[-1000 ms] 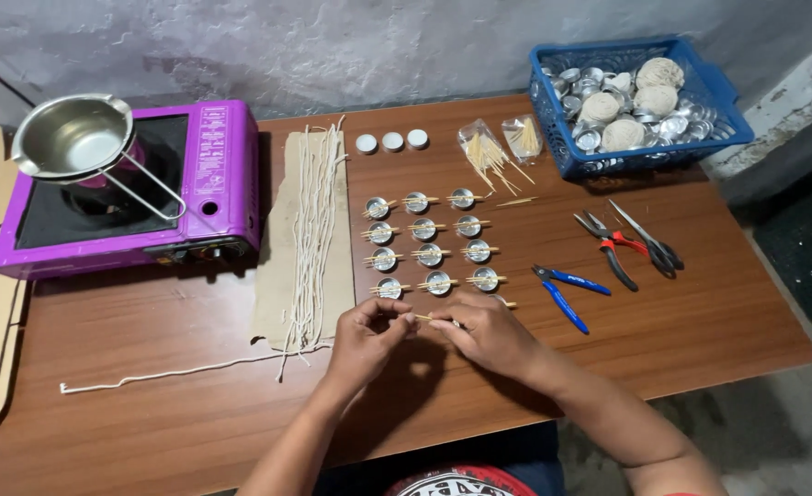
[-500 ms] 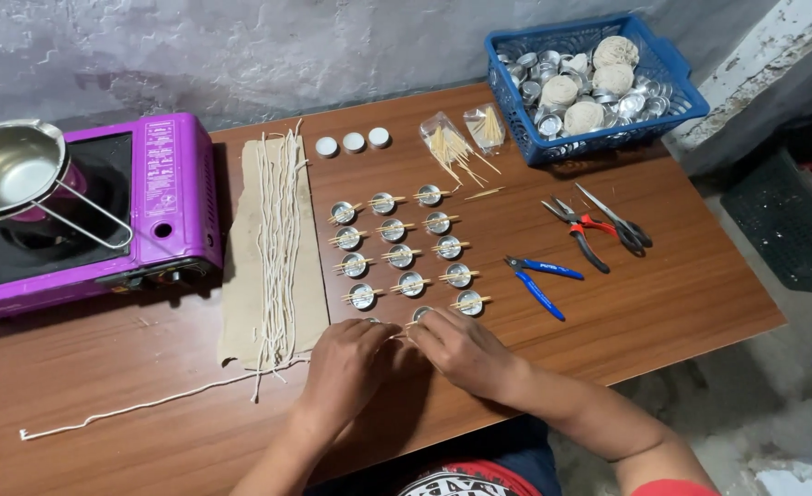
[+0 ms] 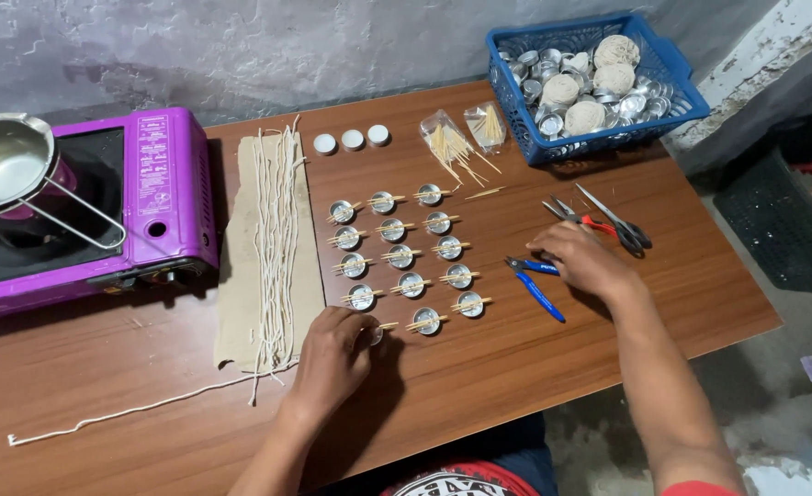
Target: Assembling candle wicks by inserting them into metal tabs, placing them in molds, and securing them with wooden sticks.
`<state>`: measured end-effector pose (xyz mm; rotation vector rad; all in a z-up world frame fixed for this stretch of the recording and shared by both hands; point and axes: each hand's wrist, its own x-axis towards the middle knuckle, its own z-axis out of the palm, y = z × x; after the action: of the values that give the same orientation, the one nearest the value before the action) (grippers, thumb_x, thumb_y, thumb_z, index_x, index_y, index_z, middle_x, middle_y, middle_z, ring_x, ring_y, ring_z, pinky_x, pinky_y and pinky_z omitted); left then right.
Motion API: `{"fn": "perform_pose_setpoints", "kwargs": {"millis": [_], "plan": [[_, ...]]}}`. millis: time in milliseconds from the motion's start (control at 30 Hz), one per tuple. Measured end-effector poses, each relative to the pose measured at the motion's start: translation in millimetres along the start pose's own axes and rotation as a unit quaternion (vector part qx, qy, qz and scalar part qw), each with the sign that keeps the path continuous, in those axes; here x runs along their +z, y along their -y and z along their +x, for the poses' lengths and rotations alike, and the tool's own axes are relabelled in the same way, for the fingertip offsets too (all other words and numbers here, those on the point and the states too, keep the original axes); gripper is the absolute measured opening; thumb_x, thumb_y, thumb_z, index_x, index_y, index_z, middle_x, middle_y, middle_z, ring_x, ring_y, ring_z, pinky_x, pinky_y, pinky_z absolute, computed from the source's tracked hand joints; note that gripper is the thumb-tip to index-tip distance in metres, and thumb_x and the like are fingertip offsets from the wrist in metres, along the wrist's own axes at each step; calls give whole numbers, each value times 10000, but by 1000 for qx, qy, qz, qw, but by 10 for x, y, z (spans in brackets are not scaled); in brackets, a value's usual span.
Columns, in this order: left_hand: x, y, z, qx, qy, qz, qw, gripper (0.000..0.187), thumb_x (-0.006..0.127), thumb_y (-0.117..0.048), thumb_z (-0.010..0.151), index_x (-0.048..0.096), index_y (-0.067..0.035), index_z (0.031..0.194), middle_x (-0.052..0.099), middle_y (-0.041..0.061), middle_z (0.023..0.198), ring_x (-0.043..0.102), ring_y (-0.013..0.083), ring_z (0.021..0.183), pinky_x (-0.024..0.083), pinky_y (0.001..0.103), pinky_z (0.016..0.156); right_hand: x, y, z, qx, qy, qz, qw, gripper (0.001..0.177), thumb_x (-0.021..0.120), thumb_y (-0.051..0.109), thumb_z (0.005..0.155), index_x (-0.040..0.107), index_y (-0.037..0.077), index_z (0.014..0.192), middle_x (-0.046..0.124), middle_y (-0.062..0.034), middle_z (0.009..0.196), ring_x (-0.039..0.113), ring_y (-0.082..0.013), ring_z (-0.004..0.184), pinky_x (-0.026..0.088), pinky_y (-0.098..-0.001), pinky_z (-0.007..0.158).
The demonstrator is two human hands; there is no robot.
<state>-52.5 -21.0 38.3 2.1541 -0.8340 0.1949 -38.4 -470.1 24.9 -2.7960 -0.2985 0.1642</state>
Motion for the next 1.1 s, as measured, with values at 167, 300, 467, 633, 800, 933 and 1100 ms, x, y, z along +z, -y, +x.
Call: {"fn": "perform_pose_setpoints", "kwargs": {"millis": [167, 300, 467, 633, 800, 933, 1100], "plan": [[107, 128, -49, -47, -1, -26, 999, 246, 690, 53, 810, 741, -58, 1023, 689, 70, 882, 627, 267, 865, 506, 377, 743, 30, -194, 138, 18, 17, -8, 1000, 250, 728, 206, 911, 759, 135, 1150, 722, -29, 1153, 592, -231, 1165, 463, -410, 1012], [43, 13, 32, -84, -36, -24, 996, 104, 759, -120, 876, 781, -96, 975, 675, 89, 727, 695, 301, 822, 568, 380, 739, 24, -155, 124, -3, -47, -45, 998, 125, 727, 266, 908, 729, 142, 887, 724, -83, 953, 661, -304, 1069, 500, -436, 989], [171, 64, 47, -113, -80, -69, 988, 129, 774, -75, 849, 809, -98, 971, 688, 110, 714, 694, 314, 768, 567, 392, 716, 45, -42, 183, -39, -134, 43, 989, 104, 706, 209, 954, 686, 110, 929, 704, -100, 977, 692, -325, 1033, 542, -428, 935], [253, 167, 37, -116, -107, -93, 983, 118, 785, -91, 849, 819, -112, 960, 697, 113, 710, 694, 323, 737, 568, 402, 694, 334, -292, 449, -84, -270, 77, 956, 44, 716, 264, 996, 713, 223, 1012, 690, 73, 1005, 699, -168, 983, 540, -296, 908], [253, 130, 45, -101, -99, -65, 988, 101, 755, -76, 879, 815, -64, 959, 655, 116, 688, 664, 331, 703, 561, 397, 691, 152, 61, 648, -170, -398, 369, 823, 60, 666, -23, 1036, 609, -5, 1026, 663, -141, 936, 633, -217, 840, 526, -314, 795], [268, 110, 39, -108, -98, -70, 987, 106, 751, -82, 884, 808, -51, 967, 640, 122, 686, 667, 333, 712, 558, 407, 697, -128, 107, 763, -206, -430, 414, 775, 105, 662, -50, 1048, 557, -43, 1040, 640, -188, 895, 558, -179, 717, 485, -273, 658], [350, 170, 22, -128, -48, -73, 988, 203, 720, -72, 928, 773, -32, 1120, 621, 53, 806, 548, 204, 777, 464, 345, 654, -753, 296, 564, -189, -417, 508, 730, 144, 712, 141, 1073, 570, 162, 1077, 624, -26, 925, 583, -117, 795, 523, -246, 697]]}}
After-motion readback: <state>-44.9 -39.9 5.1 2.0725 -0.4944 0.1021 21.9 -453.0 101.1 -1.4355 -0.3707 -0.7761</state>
